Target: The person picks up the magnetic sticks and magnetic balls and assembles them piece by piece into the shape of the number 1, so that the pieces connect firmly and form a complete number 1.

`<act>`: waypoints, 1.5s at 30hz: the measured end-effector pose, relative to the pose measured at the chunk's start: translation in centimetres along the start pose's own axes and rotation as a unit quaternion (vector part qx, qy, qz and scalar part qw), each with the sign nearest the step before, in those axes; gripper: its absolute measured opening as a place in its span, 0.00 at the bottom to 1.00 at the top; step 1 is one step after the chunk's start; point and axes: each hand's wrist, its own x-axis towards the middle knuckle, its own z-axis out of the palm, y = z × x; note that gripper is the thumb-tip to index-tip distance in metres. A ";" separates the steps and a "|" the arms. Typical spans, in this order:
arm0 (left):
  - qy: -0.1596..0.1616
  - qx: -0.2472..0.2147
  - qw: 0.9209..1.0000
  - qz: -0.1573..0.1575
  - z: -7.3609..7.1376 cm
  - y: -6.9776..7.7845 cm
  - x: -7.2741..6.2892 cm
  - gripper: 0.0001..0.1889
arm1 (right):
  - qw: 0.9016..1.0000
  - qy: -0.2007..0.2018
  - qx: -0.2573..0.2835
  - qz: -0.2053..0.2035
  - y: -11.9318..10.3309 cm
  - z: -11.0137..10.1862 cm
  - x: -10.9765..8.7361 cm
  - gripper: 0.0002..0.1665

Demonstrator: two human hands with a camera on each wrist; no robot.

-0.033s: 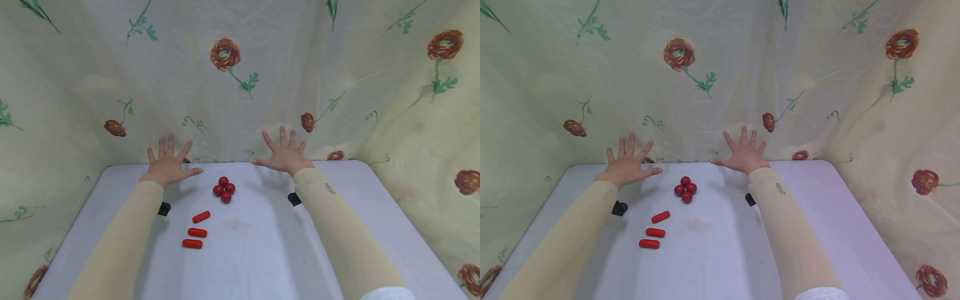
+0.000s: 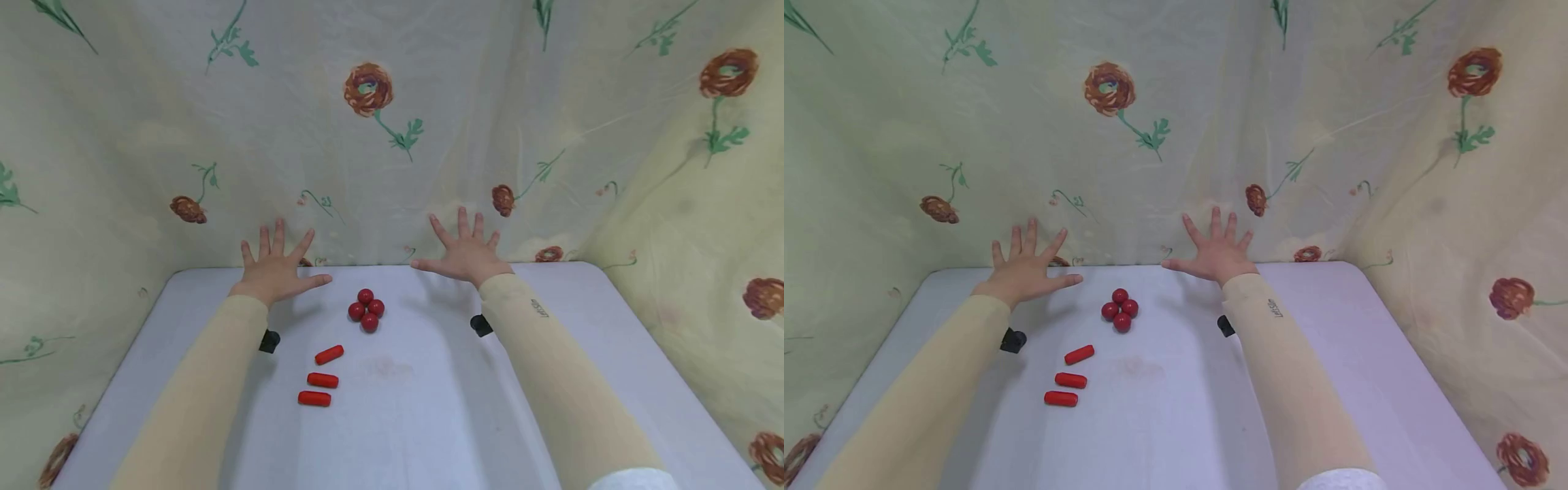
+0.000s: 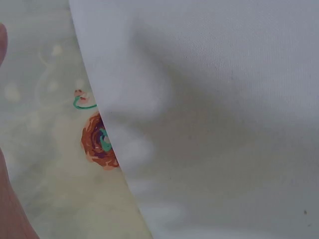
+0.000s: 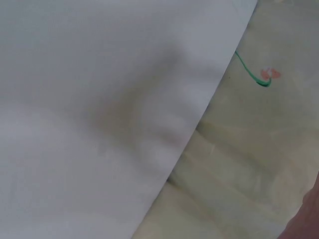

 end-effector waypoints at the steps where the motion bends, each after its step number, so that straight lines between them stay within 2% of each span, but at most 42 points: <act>1: 0.000 0.000 1.000 0.000 0.0 0.0 0.0 0.56 | 1.000 0.000 -0.003 0.000 0.0 0.0 0.1 0.67; 7: 0.004 -0.001 1.000 0.002 -0.1 -0.1 0.1 0.56 | 1.000 0.000 -0.011 -0.004 0.1 -0.5 0.5 0.67; 16: 0.011 -0.004 1.000 0.014 -0.5 -0.5 -0.4 0.55 | 0.999 0.012 0.024 -0.028 0.1 -1.0 0.2 0.66; 23: 0.026 -0.021 0.999 0.033 0.0 -1.1 -1.1 0.54 | 0.996 0.026 0.051 -0.062 0.1 -0.3 -0.5 0.62; 27: 0.033 -0.028 0.998 0.036 0.5 -1.4 -1.6 0.53 | 0.995 0.025 0.076 -0.061 0.3 0.2 -1.0 0.62; 33: 0.049 -0.053 0.996 0.050 0.7 -1.6 -3.0 0.52 | 0.991 0.037 0.114 -0.058 0.8 1.5 -1.9 0.59; 39: 0.086 -0.080 0.991 0.060 1.6 -1.8 -4.8 0.49 | 0.985 0.041 0.155 -0.068 1.0 3.1 -2.9 0.56; 45: 0.080 -0.114 0.989 0.054 2.7 -1.8 -6.6 0.48 | 0.978 0.040 0.189 -0.078 0.8 4.7 -3.7 0.54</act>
